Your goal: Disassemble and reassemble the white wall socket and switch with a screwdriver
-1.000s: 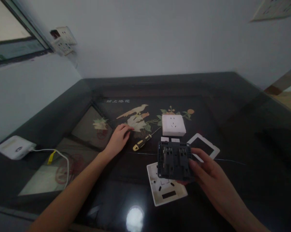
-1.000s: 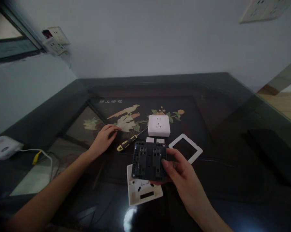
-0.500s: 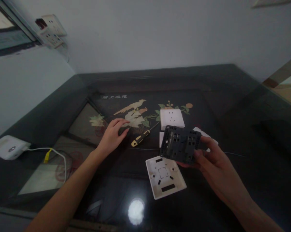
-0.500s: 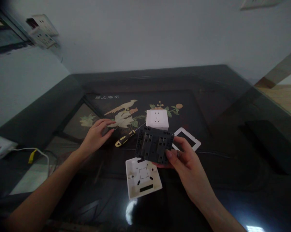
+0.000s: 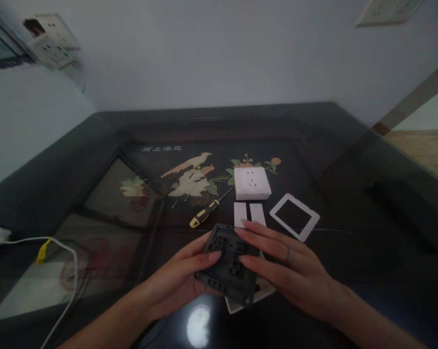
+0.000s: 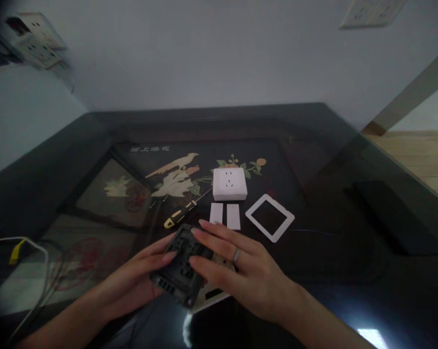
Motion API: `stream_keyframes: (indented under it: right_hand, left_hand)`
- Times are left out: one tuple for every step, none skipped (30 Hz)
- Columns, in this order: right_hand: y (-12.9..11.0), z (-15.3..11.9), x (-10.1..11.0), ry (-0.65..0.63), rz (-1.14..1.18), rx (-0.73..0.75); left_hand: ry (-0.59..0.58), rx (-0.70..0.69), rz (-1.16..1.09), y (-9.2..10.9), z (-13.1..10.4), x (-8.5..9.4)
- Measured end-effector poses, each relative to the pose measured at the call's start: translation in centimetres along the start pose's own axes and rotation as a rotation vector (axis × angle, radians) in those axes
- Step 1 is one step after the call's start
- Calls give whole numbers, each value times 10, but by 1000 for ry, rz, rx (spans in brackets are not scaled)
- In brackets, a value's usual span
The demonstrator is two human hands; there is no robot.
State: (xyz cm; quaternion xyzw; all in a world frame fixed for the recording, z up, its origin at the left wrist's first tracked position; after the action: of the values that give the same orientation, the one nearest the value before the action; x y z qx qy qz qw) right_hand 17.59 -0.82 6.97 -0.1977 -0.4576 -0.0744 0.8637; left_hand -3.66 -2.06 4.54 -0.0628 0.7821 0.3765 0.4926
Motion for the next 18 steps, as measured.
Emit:
stream_keyframes:
  right_hand:
    - [8,0,-1,-17,19,-47]
    - [17,-1,-3,-29,36,-130]
    - [28,-4,-4,-37,38,-244]
    - [39,-8,-6,-52,22,-387]
    - [48,-13,-8,-90,1,-488]
    - [56,-17,-11,-149,-17,-538]
    - [62,-20,-15,-179,-22,-554]
    - [67,-24,-19,-206,-26,-557]
    - [70,-26,-22,-224,-27,-550]
    - [72,-28,-26,-233,-27,-545]
    - [73,-30,-29,-242,-29,-544]
    - [74,-31,-31,-249,-32,-546]
    - [74,-31,-33,-253,-34,-549]
    - [75,-32,-34,-256,-36,-552]
    - [75,-33,-35,-258,-36,-554]
    - [75,-33,-34,-260,-34,-557]
    - [75,-34,-34,-260,-31,-559]
    - [74,-34,-33,-261,-25,-564]
  left_hand:
    - [48,-14,9,1,0,3]
    - [91,-29,22,2,-1,6]
    - [132,-49,39,3,-1,8]
    - [165,-71,59,4,-1,9]
    - [187,-94,84,6,-1,9]
    - [193,-120,114,6,-1,9]
    - [189,-144,149,7,-1,9]
    - [172,-164,190,7,-1,9]
    - [145,-181,232,7,0,9]
    - [113,-194,273,6,0,10]
    - [82,-196,310,5,0,11]
    - [52,-186,340,4,1,13]
    - [25,-170,364,3,1,14]
    - [8,-154,388,2,1,15]
    - [4,-141,414,2,2,16]
    - [10,-140,446,2,2,15]
    - [27,-144,480,2,2,15]
    - [49,-152,515,2,1,13]
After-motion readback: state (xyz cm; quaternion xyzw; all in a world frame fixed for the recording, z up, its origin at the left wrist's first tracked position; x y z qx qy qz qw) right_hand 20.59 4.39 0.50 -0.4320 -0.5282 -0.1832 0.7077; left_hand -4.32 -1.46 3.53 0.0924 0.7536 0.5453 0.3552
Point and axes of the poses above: each hand's wrist, its own z-axis towards the middle knuckle, its own x-axis out of the back of the hand, y = z × x, the point moved 2 cm from there along z, towards the middle knuckle, and after that the axes turned 13 degrees about -y, right-handed, at the moved point
